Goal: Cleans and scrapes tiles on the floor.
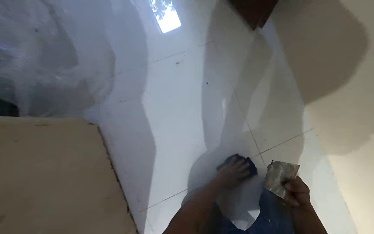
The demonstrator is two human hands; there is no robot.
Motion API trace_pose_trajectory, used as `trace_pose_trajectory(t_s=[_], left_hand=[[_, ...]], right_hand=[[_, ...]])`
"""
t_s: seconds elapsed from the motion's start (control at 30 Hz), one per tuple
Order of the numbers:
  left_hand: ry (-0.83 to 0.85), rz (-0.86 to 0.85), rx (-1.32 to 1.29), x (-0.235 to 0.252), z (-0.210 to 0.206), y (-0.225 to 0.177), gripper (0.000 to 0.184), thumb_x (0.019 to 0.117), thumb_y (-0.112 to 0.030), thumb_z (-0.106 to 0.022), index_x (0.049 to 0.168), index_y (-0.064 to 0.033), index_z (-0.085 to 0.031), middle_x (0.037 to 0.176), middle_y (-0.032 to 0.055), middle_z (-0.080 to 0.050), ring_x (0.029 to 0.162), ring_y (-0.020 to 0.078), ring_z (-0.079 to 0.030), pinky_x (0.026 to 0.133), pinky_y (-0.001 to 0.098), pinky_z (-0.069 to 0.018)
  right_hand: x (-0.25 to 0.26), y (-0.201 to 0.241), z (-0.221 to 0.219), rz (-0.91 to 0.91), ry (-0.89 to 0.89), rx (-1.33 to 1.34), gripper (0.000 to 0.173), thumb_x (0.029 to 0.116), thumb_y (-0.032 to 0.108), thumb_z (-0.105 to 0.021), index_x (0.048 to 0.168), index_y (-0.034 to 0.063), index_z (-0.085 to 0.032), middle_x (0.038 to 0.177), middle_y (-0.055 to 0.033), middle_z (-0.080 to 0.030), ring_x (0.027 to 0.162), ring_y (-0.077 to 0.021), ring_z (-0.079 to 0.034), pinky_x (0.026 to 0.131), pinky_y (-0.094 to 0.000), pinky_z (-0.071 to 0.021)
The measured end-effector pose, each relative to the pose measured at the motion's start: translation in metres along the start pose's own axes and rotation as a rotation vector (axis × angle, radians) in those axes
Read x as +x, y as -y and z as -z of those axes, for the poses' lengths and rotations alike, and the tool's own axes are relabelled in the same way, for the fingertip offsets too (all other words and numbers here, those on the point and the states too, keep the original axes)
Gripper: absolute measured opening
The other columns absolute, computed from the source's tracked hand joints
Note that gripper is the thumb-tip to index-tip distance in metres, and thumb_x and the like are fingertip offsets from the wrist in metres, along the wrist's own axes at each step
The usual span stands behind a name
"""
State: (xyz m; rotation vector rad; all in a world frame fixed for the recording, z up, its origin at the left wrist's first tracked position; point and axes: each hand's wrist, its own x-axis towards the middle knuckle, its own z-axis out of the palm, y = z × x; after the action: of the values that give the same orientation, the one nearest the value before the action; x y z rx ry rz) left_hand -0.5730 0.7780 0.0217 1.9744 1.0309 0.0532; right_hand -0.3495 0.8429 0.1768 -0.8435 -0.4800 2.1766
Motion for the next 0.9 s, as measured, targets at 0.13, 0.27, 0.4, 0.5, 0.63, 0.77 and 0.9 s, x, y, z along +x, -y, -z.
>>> trace_pose_trajectory(t_s=[0.13, 0.27, 0.4, 0.5, 0.63, 0.77, 0.9], left_hand=[[-0.441, 0.458, 0.082, -0.027, 0.062, 0.082, 0.059, 0.1004, -0.041, -0.059, 0.155, -0.021, -0.048, 0.163, 0.0091, -0.039, 0.153, 0.0336, -0.031, 0.122, 0.0613, -0.0232], [-0.673, 1.101, 0.109, -0.096, 0.083, 0.154, 0.077, 0.1002, -0.066, -0.04, 0.163, -0.0232, -0.027, 0.172, 0.014, -0.012, 0.157, 0.043, -0.005, 0.119, 0.0743, -0.0075], [-0.84, 1.572, 0.008, -0.166, -0.002, 0.112, 0.08, 0.0996, -0.058, -0.044, 0.162, -0.011, -0.028, 0.169, 0.0207, -0.018, 0.156, 0.0439, -0.014, 0.121, 0.0699, -0.0081], [-0.8, 1.718, -0.04, -0.177, -0.018, 0.106, 0.08, 0.0984, -0.055, -0.043, 0.163, -0.0094, -0.026, 0.169, 0.0198, -0.017, 0.156, 0.0429, -0.014, 0.122, 0.0669, -0.0075], [-0.823, 1.7, -0.125, -0.178, -0.019, 0.109, 0.081, 0.0968, -0.054, -0.043, 0.163, -0.0114, -0.024, 0.171, 0.0178, -0.013, 0.157, 0.0408, -0.01, 0.121, 0.0669, -0.0056], [-0.833, 1.68, -0.176, -0.181, -0.021, 0.109, 0.084, 0.0956, -0.057, -0.043, 0.164, -0.0127, -0.023, 0.171, 0.018, -0.01, 0.157, 0.0417, -0.006, 0.12, 0.0691, -0.0034], [-0.825, 1.649, -0.171, -0.182, -0.029, 0.111, 0.086, 0.0956, -0.062, -0.039, 0.164, -0.0125, -0.022, 0.171, 0.0192, -0.01, 0.157, 0.0432, -0.006, 0.119, 0.0705, -0.0031]], right_hand=[[0.0, 0.026, -0.006, -0.145, -0.205, -0.621, 0.038, 0.0832, 0.014, -0.078, 0.12, 0.0128, -0.068, 0.114, -0.0012, -0.073, 0.1, -0.0112, -0.07, 0.087, -0.0316, -0.0609], [0.053, -0.018, -0.019, -0.498, 0.268, -1.729, 0.045, 0.1017, 0.014, -0.058, 0.144, 0.0008, -0.055, 0.157, -0.019, -0.045, 0.146, -0.0327, -0.042, 0.118, -0.0507, -0.0359], [0.102, -0.078, -0.045, -0.507, 0.56, -2.032, 0.047, 0.1091, 0.032, -0.046, 0.152, 0.0131, -0.048, 0.161, -0.0156, -0.041, 0.152, -0.0398, -0.031, 0.115, -0.0696, -0.0283], [0.134, -0.103, -0.064, -0.733, 0.57, -2.114, 0.048, 0.1111, 0.026, -0.042, 0.158, 0.0167, -0.038, 0.166, -0.0152, -0.031, 0.153, -0.0465, -0.022, 0.108, -0.074, -0.0331], [0.164, -0.13, -0.079, -0.71, 0.491, -2.198, 0.047, 0.108, 0.026, -0.051, 0.154, 0.0188, -0.045, 0.164, -0.0106, -0.036, 0.151, -0.0426, -0.028, 0.101, -0.0625, -0.0455], [0.15, -0.145, -0.089, -0.812, 0.466, -2.204, 0.05, 0.1088, 0.029, -0.047, 0.158, 0.0211, -0.04, 0.165, -0.0089, -0.035, 0.153, -0.04, -0.026, 0.106, -0.0617, -0.0427], [0.171, -0.151, -0.087, -0.474, 0.251, -2.247, 0.048, 0.1041, 0.016, -0.057, 0.152, 0.0151, -0.051, 0.159, -0.0129, -0.044, 0.145, -0.0432, -0.039, 0.096, -0.0627, -0.0507]])
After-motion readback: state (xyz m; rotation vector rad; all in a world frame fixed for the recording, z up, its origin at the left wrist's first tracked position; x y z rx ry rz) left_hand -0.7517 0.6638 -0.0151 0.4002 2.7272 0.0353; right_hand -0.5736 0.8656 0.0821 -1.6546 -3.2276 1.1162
